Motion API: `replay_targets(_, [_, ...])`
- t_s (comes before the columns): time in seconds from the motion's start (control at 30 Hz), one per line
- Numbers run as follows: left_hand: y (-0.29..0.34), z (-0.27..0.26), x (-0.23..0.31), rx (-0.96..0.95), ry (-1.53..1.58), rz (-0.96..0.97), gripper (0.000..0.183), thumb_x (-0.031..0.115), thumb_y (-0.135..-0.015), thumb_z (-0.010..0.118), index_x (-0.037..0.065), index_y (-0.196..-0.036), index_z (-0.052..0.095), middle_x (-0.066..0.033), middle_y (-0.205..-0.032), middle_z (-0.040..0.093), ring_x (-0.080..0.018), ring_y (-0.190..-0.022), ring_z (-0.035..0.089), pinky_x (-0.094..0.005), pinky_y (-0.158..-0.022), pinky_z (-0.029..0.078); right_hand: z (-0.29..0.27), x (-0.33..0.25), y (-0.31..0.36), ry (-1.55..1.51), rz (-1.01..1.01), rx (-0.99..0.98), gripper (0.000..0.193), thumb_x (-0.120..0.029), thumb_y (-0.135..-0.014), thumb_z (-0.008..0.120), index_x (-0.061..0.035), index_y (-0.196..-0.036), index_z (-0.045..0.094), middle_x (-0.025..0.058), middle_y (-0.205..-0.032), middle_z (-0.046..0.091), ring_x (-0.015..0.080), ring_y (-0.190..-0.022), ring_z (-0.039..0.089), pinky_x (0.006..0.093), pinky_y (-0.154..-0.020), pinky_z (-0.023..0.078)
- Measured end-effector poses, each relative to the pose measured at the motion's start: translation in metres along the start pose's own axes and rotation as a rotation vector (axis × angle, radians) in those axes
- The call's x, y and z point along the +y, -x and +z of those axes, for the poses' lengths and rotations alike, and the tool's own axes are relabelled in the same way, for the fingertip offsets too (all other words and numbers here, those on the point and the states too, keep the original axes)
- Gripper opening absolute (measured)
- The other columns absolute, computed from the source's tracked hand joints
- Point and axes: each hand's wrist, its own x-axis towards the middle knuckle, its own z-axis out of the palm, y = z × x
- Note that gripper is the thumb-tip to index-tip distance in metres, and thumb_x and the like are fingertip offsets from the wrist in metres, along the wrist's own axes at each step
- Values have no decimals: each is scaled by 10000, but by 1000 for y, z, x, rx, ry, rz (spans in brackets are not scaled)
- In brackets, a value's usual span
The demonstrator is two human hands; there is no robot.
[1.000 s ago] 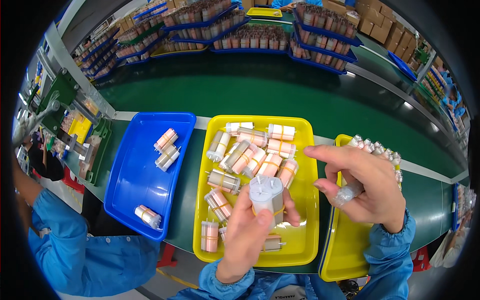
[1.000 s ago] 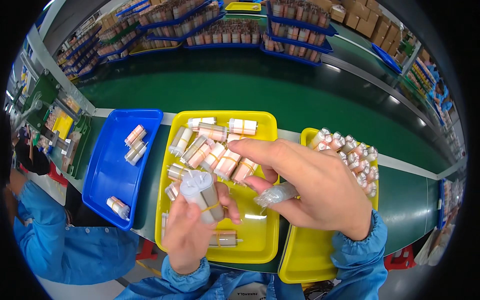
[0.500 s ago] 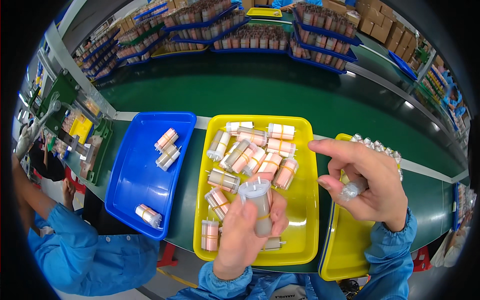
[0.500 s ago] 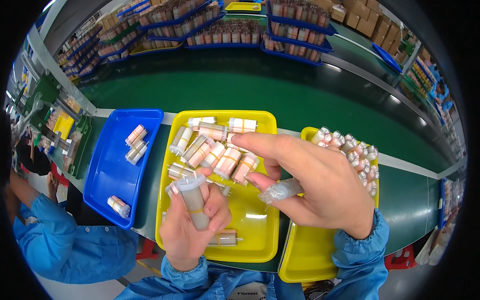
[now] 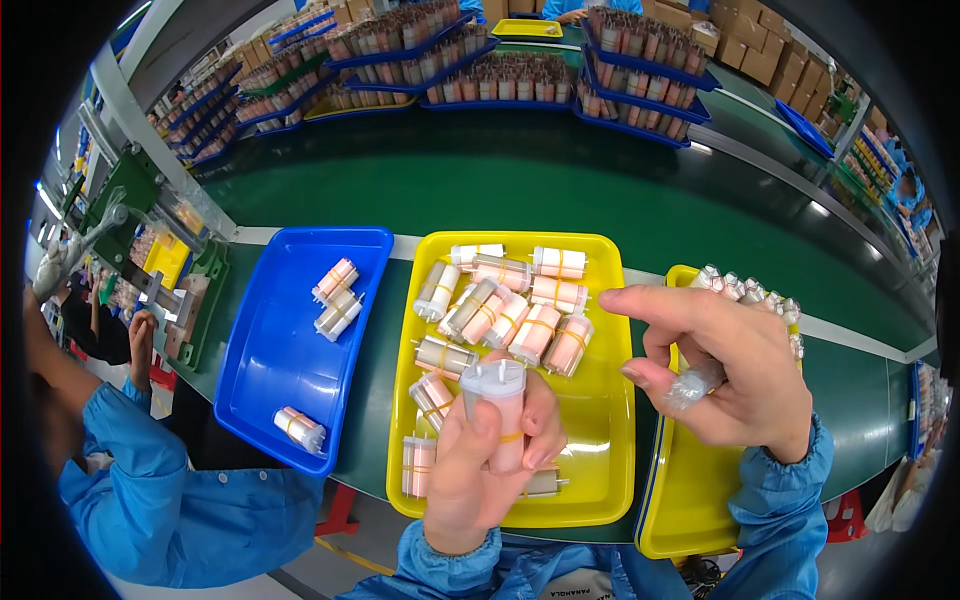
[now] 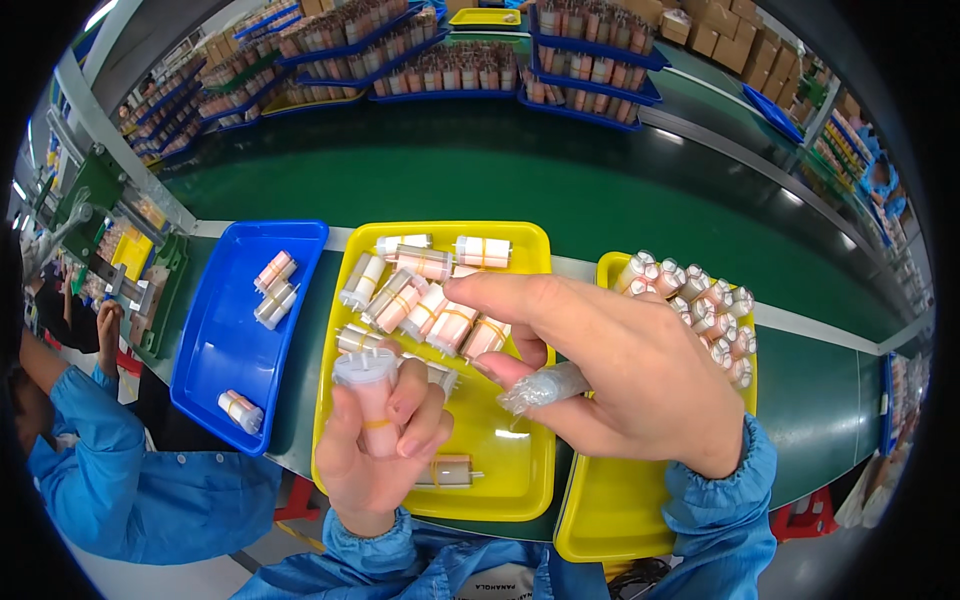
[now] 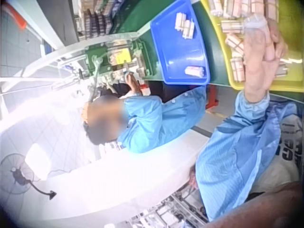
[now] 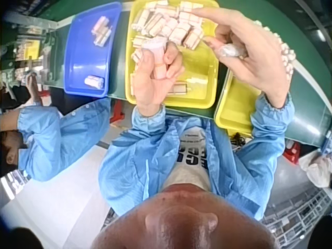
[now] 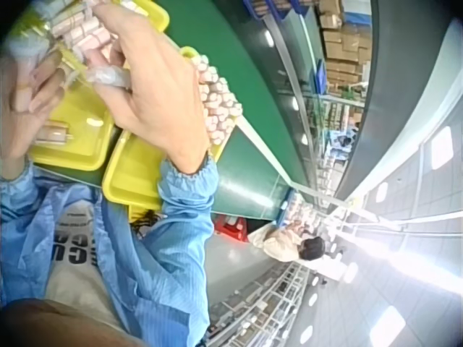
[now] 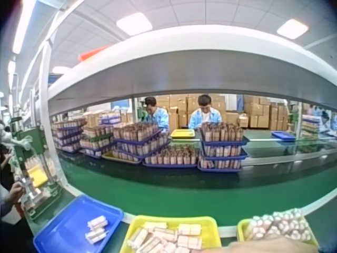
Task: The person repeatedly picks up small cylindrical components from a yellow tray, secures them with rubber bands, and places them into a blue tray. The process is repetitive and involves handling multiple identical items one at a time.
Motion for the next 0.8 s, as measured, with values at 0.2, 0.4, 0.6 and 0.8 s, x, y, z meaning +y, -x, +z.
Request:
replay_targets(0.2, [-2,14,5,107,-179,0,553,525,-1023,322,50,-1280,446,-35,-897,428,-137,-659,440,-259,-610,346,-5,-4,-1,-92,93,-157,540,-88,-759,749,-113,-1274,591,82,-903,663,213,-696,634,304,-594,507])
replay_targets(0.4, [-2,-1,9,-4,81,-16,430,462,-1053,268,95,-1117,483,-81,-996,478,-177,-652,497,-279,-633,433,7,-8,2,-364,82,-311,430,-180,-787,773,-83,-1173,612,89,-943,664,249,-768,656,322,-699,533])
replay_targets(0.6, [-1,9,-9,158,-27,121,361,465,-1054,255,150,-1060,431,-71,-964,464,-173,-716,510,-278,-640,452,44,-12,2,-558,85,-253,533,-181,-698,860,-83,-1189,676,61,-1016,646,168,-847,590,261,-734,483])
replay_targets(0.8, [0,4,3,206,-626,352,556,601,-1010,193,89,-1129,375,-115,-1058,451,-181,-947,463,-347,-874,403,48,-7,3,-530,-58,-186,479,-123,-750,796,-115,-1202,638,90,-1074,598,295,-981,625,350,-836,517])
